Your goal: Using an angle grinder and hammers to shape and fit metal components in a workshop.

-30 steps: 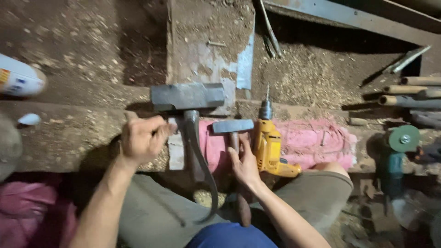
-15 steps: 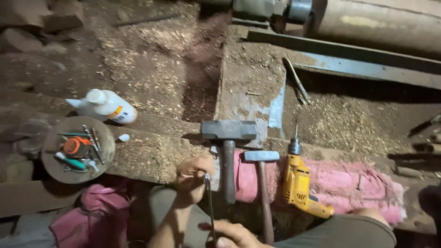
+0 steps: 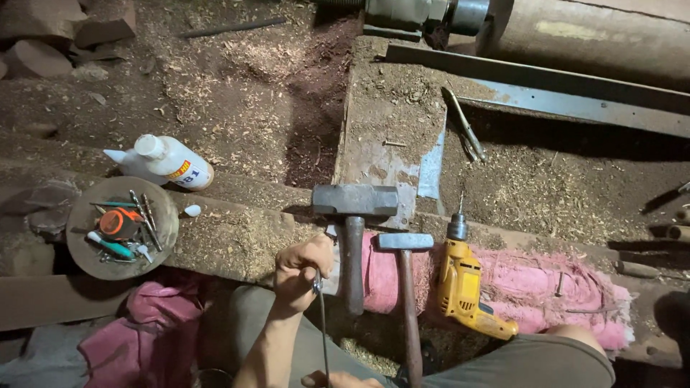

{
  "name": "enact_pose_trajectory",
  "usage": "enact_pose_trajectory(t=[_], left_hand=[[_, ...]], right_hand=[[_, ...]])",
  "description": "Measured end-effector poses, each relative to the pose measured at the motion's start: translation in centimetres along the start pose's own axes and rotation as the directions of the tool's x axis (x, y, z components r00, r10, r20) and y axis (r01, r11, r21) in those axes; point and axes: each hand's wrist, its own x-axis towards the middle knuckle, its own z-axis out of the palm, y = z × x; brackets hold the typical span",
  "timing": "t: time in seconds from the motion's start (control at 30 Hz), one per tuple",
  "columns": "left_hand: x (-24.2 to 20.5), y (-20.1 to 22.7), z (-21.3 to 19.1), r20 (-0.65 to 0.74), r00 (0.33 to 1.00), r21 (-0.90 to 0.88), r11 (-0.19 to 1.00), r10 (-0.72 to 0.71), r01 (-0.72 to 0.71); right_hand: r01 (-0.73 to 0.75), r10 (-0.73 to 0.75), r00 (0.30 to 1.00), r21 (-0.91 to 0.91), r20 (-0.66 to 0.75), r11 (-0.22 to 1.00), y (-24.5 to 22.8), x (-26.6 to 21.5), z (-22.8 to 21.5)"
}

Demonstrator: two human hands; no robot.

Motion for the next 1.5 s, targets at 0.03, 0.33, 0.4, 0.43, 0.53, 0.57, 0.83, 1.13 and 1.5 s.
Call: enact_pose_trajectory(t=[0.03, 0.33, 0.4, 0.43, 0.53, 0.57, 0.83, 1.13, 1.5], left_hand=[[0.3, 0.4, 0.3, 0.013, 1.000, 0.003, 1.000, -0.007, 0.007], [-2.2, -2.5, 1.8, 0.035, 0.996, -0.311, 0.947, -0.076, 0.083], [-0.9, -0.8, 3.2, 0.036, 0.997, -0.265, 0.961, -0.065, 0.073], [-0.3, 0.1, 4.0, 0.039, 0.998, -0.220, 0.974, -0.054, 0.061], [1.4, 4.0, 5.1, -0.041, 0.996, -0.005, 0.997, -0.080, 0.080], [0.1, 4.7, 4.6, -0.039, 0.996, -0.008, 0.997, -0.077, 0.077], [-4.7, 5.0, 5.4, -0.298, 0.929, 0.210, 0.934, -0.221, 0.290], [-4.9, 5.1, 2.4, 0.133, 0.941, -0.127, 0.937, -0.310, 0.327], [-3.0, 0.0, -0.4, 0.269, 0.848, -0.014, 0.879, -0.456, 0.477]], right_hand=[[0.176, -0.188, 0.977, -0.111, -0.104, 0.978, 0.1, -0.1, 0.6], [0.294, -0.276, 0.954, -0.184, 0.118, 0.938, -2.9, 0.7, -3.1], [0.384, -0.370, 0.922, -0.143, 0.114, 0.912, -3.4, 1.2, -3.4], [0.471, -0.461, 0.881, -0.104, 0.106, 0.876, -3.7, 1.5, -3.6], [0.519, -0.528, 0.848, -0.126, -0.052, 0.846, -7.6, 1.5, -3.5], [0.519, -0.529, 0.847, -0.130, -0.053, 0.845, -8.9, 1.8, -4.0], [0.590, -0.769, 0.598, -0.524, -0.227, 0.614, -9.0, 5.0, -4.1], [0.210, -0.800, 0.574, -0.913, -0.175, 0.350, -8.2, -5.5, -7.9], [0.187, -0.147, 0.969, 0.204, -0.197, 0.961, -8.6, -3.3, -7.3]])
